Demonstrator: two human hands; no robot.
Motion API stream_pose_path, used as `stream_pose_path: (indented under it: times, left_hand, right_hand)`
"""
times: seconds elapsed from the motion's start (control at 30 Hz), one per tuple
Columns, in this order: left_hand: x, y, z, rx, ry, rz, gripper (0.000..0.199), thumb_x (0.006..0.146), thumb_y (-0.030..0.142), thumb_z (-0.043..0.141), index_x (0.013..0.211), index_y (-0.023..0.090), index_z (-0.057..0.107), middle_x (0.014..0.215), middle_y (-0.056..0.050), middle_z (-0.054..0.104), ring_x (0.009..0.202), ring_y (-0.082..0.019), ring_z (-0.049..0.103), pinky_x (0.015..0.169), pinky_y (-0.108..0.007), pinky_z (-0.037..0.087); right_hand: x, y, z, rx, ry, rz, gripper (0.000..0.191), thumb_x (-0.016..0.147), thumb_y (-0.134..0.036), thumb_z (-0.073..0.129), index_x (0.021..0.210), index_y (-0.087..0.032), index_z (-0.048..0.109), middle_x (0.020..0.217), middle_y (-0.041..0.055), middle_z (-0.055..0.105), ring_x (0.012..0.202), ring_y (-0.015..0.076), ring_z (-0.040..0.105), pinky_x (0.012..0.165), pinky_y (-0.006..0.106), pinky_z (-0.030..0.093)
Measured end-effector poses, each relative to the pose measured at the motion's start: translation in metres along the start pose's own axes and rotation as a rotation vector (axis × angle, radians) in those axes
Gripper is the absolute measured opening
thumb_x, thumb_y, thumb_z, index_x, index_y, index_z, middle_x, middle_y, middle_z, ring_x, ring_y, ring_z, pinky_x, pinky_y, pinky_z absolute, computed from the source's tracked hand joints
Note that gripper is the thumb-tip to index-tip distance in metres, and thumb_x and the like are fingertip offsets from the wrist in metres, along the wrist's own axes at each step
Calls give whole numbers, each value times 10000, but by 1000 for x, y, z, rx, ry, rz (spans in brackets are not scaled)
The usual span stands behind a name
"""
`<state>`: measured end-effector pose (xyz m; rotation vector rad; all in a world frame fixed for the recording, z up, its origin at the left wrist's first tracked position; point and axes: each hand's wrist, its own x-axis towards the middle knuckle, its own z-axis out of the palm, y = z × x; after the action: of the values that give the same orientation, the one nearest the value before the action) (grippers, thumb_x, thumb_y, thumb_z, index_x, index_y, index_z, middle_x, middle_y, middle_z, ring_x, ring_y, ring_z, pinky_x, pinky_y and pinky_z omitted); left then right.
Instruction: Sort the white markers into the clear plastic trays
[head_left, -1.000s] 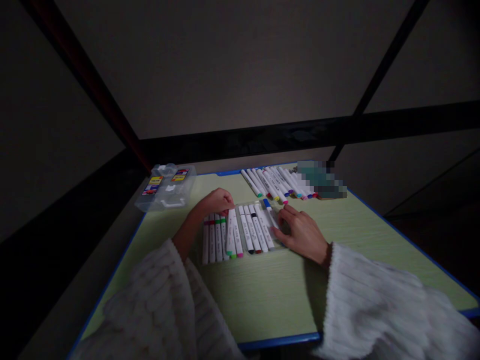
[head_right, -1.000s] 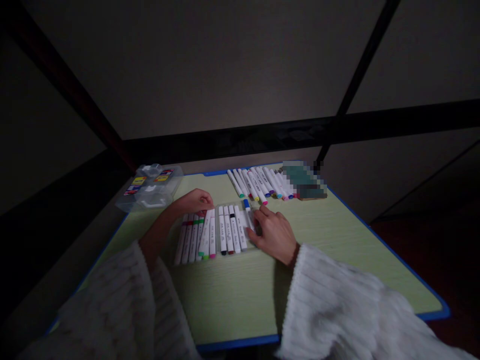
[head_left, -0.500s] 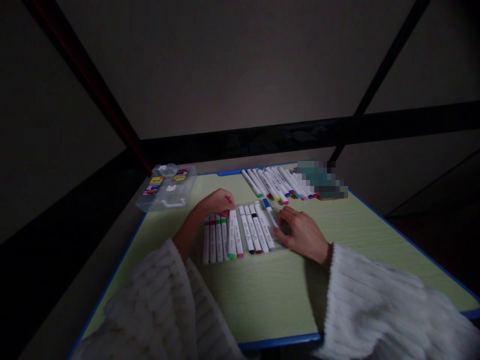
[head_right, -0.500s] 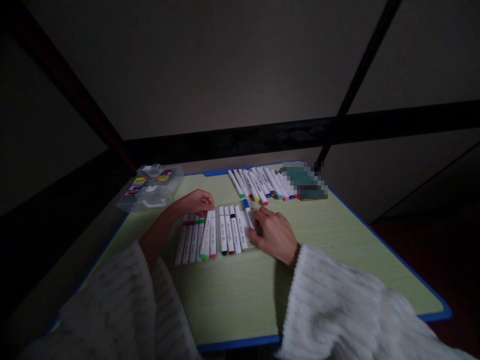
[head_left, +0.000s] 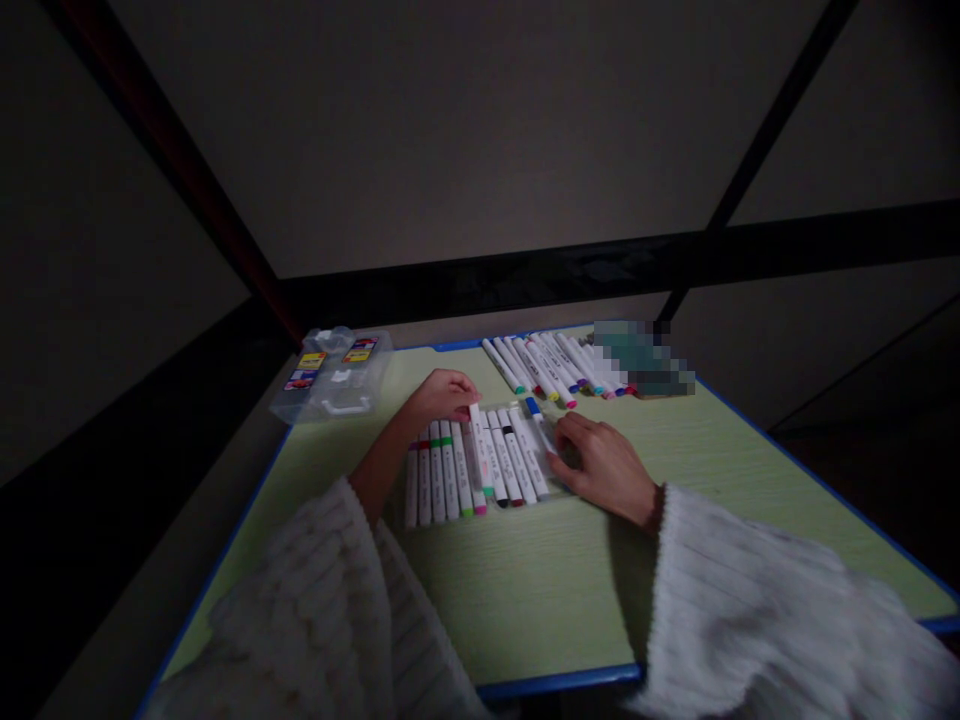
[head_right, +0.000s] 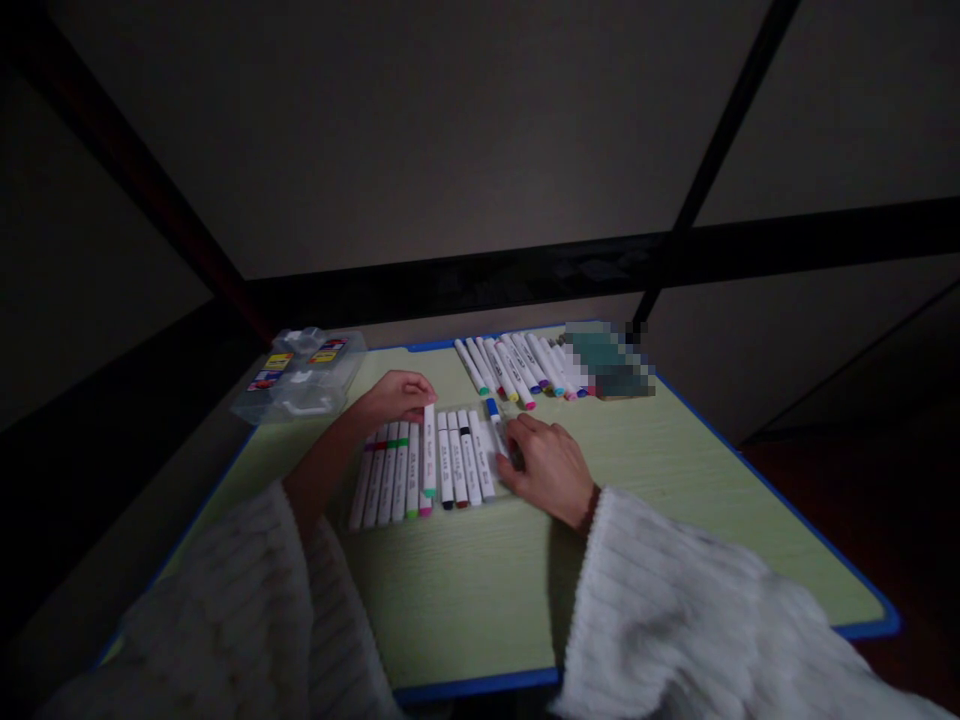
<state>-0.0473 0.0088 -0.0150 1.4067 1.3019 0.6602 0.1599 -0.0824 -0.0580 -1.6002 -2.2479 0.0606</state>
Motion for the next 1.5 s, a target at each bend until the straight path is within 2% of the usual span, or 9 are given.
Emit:
stream_pose_path:
  times: [0.37,0.57,0.7,0.83,1.03,1.13,1.23,1.37,1.5]
  left_hand:
    - [5,-11,18,-108,78,120,82,688,95,612,644,93,544,589,29,538,519,-48,540,501,-172,512]
    - [4,-15,35,-173,105,152,100,692,103,619,632,91,540,606,20,553,547,-59,553,529,-205,535]
    - [4,-17,43,-194,102,148,104,696,80,603,621,92,532,595,28,546,536,-56,549,529,-212,537]
    - [3,-18,45,-199,87,151,102,707,58,574,619,92,534,595,29,552,528,-55,551,522,-206,530]
    - [8,-25,41,-161,32,197,55,700,87,590,648,92,574,593,16,577,575,-69,579,577,-189,524]
    - [12,-29,40,-98,1,269,22,688,105,601,687,88,616,677,-17,614,632,-89,599,639,-212,523]
    - [13,-31,39,-28,-9,375,92,685,59,562,717,85,645,819,-50,621,695,-87,598,683,-210,511]
    - [13,-32,40,115,-14,478,180,709,55,522,810,102,663,872,-66,626,777,-105,586,676,-198,495]
    - [14,-35,42,159,-23,490,236,741,67,499,922,103,646,912,-78,648,804,-111,587,715,-214,481]
  right_hand:
    - [0,-2,-1,55,47,-80,109,779,-241,475,700,-167,490,705,25,540,647,152,496,629,272,308]
    - [-4,-3,-3,145,185,-410,215,862,-265,401,740,-151,536,655,36,552,598,143,475,600,269,324]
    - [-5,-3,-5,90,141,-631,254,877,-323,413,858,-133,581,666,42,572,621,146,504,599,275,338]
    - [-5,-1,-4,86,76,-730,278,879,-346,414,909,-138,596,661,33,558,625,141,507,605,272,364]
    - [-6,1,-5,123,47,-749,255,879,-300,411,861,-146,614,662,35,546,617,136,499,601,262,390]
    - [-6,2,-6,131,37,-738,258,879,-300,413,853,-148,619,664,36,550,618,134,503,599,260,395]
    - [-5,3,-7,130,36,-733,248,874,-298,428,856,-147,624,675,40,563,627,135,512,603,261,398]
    - [-6,4,-9,123,39,-725,251,879,-282,418,838,-151,627,682,41,570,631,130,515,604,260,397]
    - [-6,5,-11,117,26,-716,261,882,-272,405,828,-154,631,688,43,568,625,131,507,600,264,391]
